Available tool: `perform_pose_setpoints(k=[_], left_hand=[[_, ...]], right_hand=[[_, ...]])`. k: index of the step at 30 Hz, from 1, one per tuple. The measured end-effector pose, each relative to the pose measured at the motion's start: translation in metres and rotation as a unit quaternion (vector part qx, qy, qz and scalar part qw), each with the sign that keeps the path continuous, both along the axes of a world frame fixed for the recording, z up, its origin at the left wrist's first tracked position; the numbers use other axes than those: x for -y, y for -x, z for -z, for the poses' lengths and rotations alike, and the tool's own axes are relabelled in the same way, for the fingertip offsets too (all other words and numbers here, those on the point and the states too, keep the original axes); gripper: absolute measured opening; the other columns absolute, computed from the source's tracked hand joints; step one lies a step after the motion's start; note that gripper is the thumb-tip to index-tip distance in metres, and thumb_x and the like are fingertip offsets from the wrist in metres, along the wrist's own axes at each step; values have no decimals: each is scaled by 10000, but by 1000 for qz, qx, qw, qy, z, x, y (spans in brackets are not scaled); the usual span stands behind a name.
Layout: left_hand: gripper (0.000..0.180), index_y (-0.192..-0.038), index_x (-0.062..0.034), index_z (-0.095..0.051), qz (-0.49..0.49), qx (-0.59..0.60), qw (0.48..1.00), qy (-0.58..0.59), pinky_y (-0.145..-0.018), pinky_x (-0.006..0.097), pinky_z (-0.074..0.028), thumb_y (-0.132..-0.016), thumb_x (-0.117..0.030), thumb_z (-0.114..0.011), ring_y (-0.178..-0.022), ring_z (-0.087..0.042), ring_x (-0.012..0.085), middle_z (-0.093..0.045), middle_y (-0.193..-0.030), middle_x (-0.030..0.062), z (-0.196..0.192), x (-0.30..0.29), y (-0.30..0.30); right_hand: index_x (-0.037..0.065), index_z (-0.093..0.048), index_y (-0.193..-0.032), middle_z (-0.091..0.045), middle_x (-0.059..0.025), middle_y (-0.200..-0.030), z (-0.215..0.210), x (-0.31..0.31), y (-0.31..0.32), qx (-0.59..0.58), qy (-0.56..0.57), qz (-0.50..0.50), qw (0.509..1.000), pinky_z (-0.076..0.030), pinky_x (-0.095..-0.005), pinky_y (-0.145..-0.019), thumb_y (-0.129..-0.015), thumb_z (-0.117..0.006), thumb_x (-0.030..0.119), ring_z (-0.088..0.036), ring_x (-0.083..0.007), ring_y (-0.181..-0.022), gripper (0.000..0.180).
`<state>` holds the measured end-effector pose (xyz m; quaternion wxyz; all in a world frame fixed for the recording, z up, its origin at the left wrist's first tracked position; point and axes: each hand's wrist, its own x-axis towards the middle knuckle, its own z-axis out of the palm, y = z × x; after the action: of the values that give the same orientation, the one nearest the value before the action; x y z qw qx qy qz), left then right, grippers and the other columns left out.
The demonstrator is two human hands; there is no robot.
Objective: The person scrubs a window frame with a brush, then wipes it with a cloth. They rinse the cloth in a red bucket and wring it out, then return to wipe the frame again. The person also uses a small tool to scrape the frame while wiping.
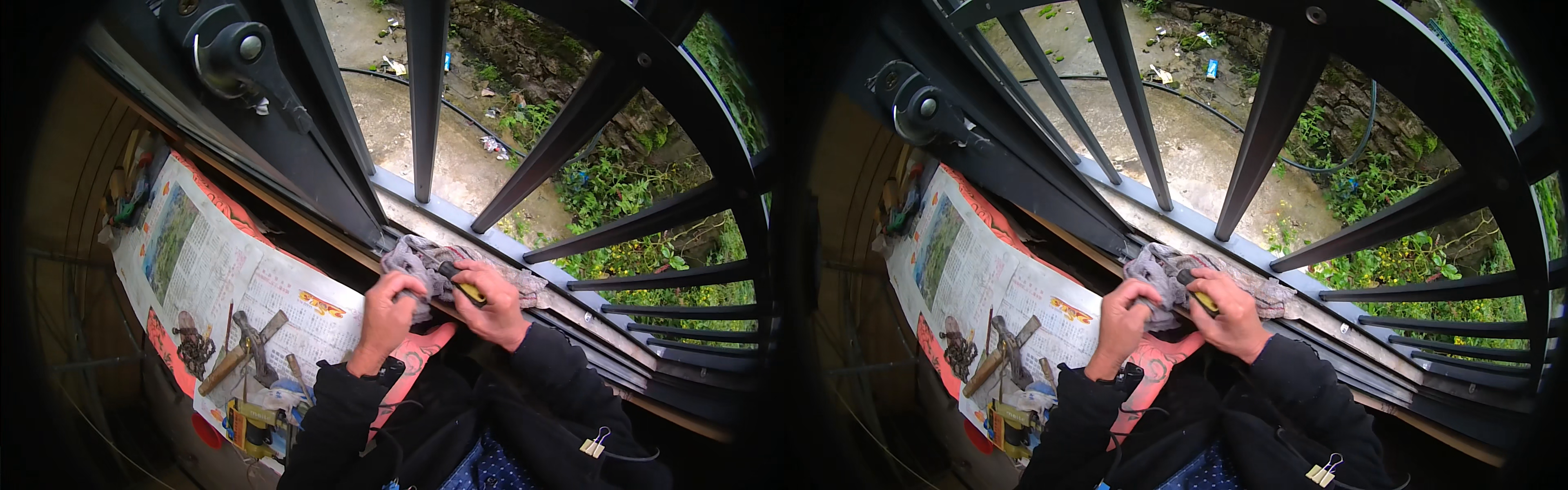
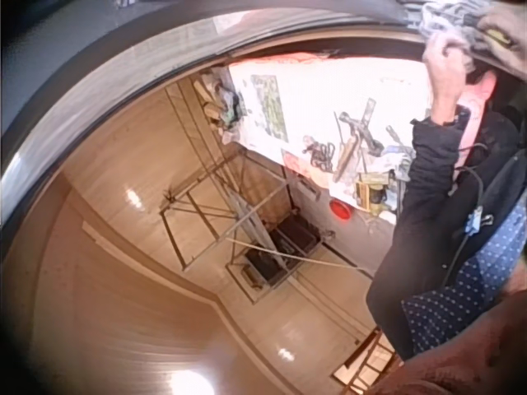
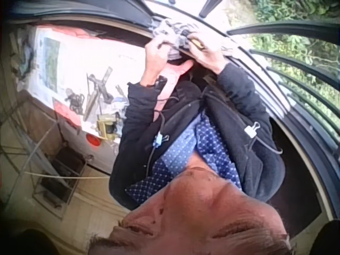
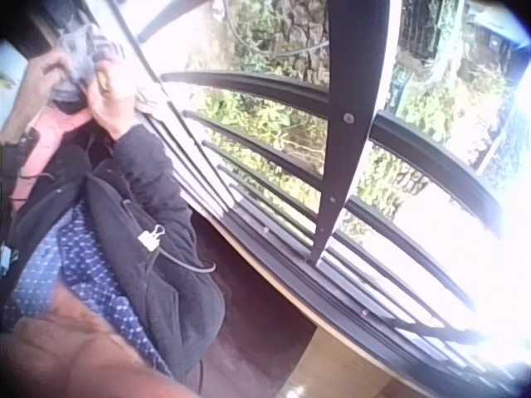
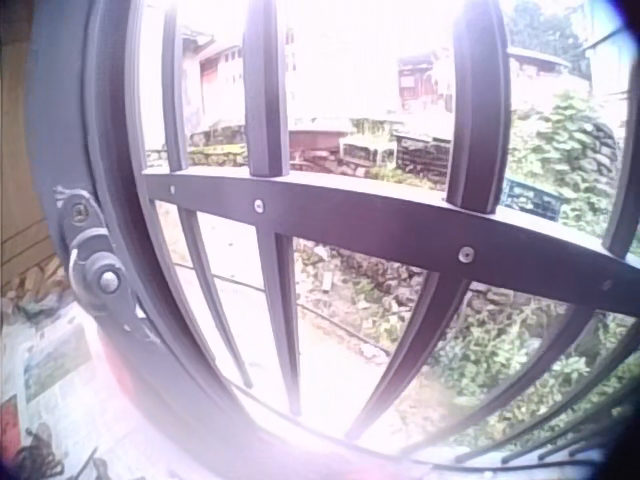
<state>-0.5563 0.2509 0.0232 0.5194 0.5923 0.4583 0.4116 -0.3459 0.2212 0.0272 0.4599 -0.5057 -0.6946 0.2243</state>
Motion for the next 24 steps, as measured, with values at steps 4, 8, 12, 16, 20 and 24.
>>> perform_pose_setpoints(k=[4,8,12,16,20,24], left_hand=[[254,-984,21,-706,-131,-118,983,-42,-904,389,-531,-791,33,-541,-966,-665,330,-682,-1020,161,10,-7,14],[357,-1200,23,-663,-140,-240,955,-105,-1018,455,-488,-855,-44,-604,-1161,-600,396,-625,-1254,208,20,-9,15],[588,-1411,37,-543,-83,-305,945,-85,-1101,507,-430,-911,-223,-708,-1283,-507,482,-502,-1418,301,23,-3,4],[802,-1488,57,-447,-26,-336,937,-93,-1114,507,-421,-858,-278,-813,-1312,-457,519,-405,-1450,348,22,1,-7],[710,-1454,93,-475,-96,-303,942,-110,-1037,471,-471,-880,-181,-791,-1218,-540,467,-488,-1325,305,29,-18,-7],[550,-1373,101,-528,-88,-386,908,-138,-1009,482,-483,-905,-112,-724,-1168,-559,469,-516,-1285,282,34,-23,-20]], right_hand=[[15,-665,-1097,-699,-215,-1162,15,-14,17,57,-59,-7,997,-598,-402,-853,-817,-733,-28,-723,-379,-1018,292],[13,-662,-1081,-689,-207,-1167,25,-29,31,88,-90,1,992,-604,-406,-820,-823,-722,-21,-722,-369,-984,267],[24,-666,-1067,-693,-200,-1181,26,-27,27,118,-60,-6,991,-611,-394,-792,-831,-723,-9,-733,-357,-970,245],[41,-662,-1081,-698,-200,-1188,18,-17,12,109,-36,1,993,-613,-389,-786,-829,-734,4,-738,-355,-985,265],[61,-644,-1126,-695,-186,-1212,17,-28,21,99,8,-7,995,-614,-404,-766,-856,-733,51,-736,-346,-1009,284],[80,-632,-1155,-681,-177,-1276,22,-35,24,109,9,-24,994,-617,-412,-742,-882,-715,83,-735,-347,-1010,285]])
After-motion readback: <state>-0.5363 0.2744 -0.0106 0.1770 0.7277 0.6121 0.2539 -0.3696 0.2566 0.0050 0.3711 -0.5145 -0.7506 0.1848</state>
